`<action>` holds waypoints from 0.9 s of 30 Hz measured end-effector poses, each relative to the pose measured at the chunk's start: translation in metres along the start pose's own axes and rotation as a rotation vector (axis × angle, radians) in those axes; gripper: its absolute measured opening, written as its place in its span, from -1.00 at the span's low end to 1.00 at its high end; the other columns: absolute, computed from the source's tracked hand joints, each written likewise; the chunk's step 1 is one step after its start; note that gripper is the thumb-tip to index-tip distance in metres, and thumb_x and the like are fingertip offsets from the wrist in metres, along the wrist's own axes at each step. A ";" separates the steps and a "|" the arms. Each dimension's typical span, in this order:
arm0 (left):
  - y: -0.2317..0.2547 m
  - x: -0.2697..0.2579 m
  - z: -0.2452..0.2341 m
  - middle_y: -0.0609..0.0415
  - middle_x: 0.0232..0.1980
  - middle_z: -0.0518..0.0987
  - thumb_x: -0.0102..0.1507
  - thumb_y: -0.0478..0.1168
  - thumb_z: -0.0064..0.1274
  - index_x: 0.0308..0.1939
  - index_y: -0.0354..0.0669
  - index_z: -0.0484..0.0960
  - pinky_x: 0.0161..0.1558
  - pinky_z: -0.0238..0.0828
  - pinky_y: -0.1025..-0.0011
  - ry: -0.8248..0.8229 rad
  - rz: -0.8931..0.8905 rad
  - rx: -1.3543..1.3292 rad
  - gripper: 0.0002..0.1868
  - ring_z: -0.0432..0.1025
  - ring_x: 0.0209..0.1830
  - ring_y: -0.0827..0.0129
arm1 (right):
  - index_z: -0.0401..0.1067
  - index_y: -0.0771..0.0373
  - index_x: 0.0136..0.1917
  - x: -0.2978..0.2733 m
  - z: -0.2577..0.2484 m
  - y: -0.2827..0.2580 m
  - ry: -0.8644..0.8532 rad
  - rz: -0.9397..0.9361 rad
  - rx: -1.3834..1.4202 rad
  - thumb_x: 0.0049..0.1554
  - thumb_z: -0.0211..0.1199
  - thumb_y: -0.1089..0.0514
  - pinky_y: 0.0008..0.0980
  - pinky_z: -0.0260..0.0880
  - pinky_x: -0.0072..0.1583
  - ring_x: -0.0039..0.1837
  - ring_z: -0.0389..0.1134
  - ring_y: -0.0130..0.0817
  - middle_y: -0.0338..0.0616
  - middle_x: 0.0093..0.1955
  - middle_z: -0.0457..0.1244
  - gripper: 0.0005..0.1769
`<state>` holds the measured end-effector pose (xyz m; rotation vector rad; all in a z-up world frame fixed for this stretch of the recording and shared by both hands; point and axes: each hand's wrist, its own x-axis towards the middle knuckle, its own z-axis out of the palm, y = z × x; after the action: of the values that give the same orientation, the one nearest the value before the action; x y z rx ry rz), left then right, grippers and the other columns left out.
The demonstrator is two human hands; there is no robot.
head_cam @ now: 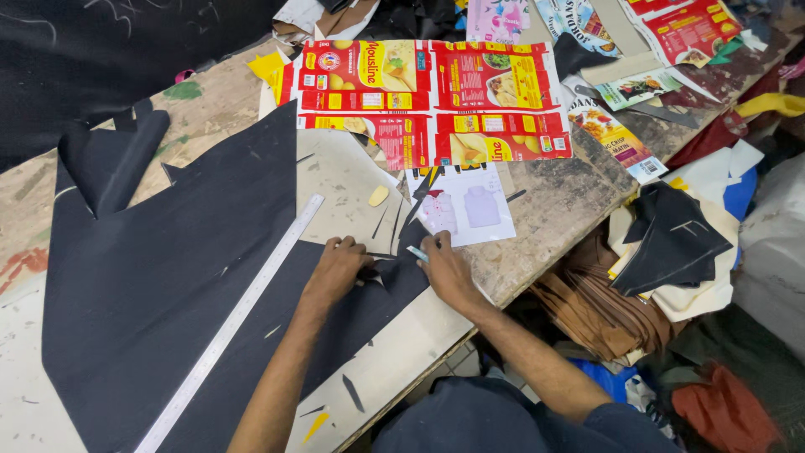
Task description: The person marks a dark fabric piece using a ruler and chalk, then cuts along the marked lines with a utility knife. The person also uses a printed paper pattern to guide the layout and alignment of the fabric on the table.
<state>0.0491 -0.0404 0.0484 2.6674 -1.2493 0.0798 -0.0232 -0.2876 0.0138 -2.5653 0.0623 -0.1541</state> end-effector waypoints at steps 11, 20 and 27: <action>0.074 -0.033 -0.010 0.11 0.00 0.63 0.14 -0.49 0.05 -0.08 -0.14 0.67 0.22 0.26 0.21 0.236 -0.435 -0.163 -0.69 0.45 0.05 0.20 | 0.40 0.26 0.07 0.032 -0.031 0.023 -0.228 -0.281 0.076 0.11 0.40 0.03 0.03 0.40 0.02 0.05 0.40 0.16 0.11 0.01 0.29 -0.63; 0.069 -0.018 0.006 0.04 -0.01 0.67 0.06 -0.44 0.20 -0.05 -0.13 0.70 0.08 0.36 0.13 0.168 -0.585 -0.167 -0.63 0.46 0.04 0.05 | 0.37 0.16 0.15 0.009 -0.156 0.117 0.044 -0.177 0.135 0.14 0.33 0.00 0.04 0.41 -0.17 -0.17 0.46 0.14 0.11 -0.19 0.41 -0.63; -0.002 -0.050 0.068 0.03 -0.09 0.69 0.09 -0.22 0.30 -0.01 0.00 0.71 0.00 0.48 0.14 0.032 -0.624 -0.059 -0.63 0.52 -0.05 0.01 | 0.49 0.18 0.21 -0.083 -0.209 0.349 0.134 0.318 -0.089 0.14 0.39 0.01 0.05 0.45 -0.02 -0.01 0.43 0.19 0.26 -0.13 0.38 -0.60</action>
<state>0.0156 -0.0147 -0.0249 2.8513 -0.3591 -0.0065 -0.1358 -0.6866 -0.0084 -2.5894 0.5346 -0.2042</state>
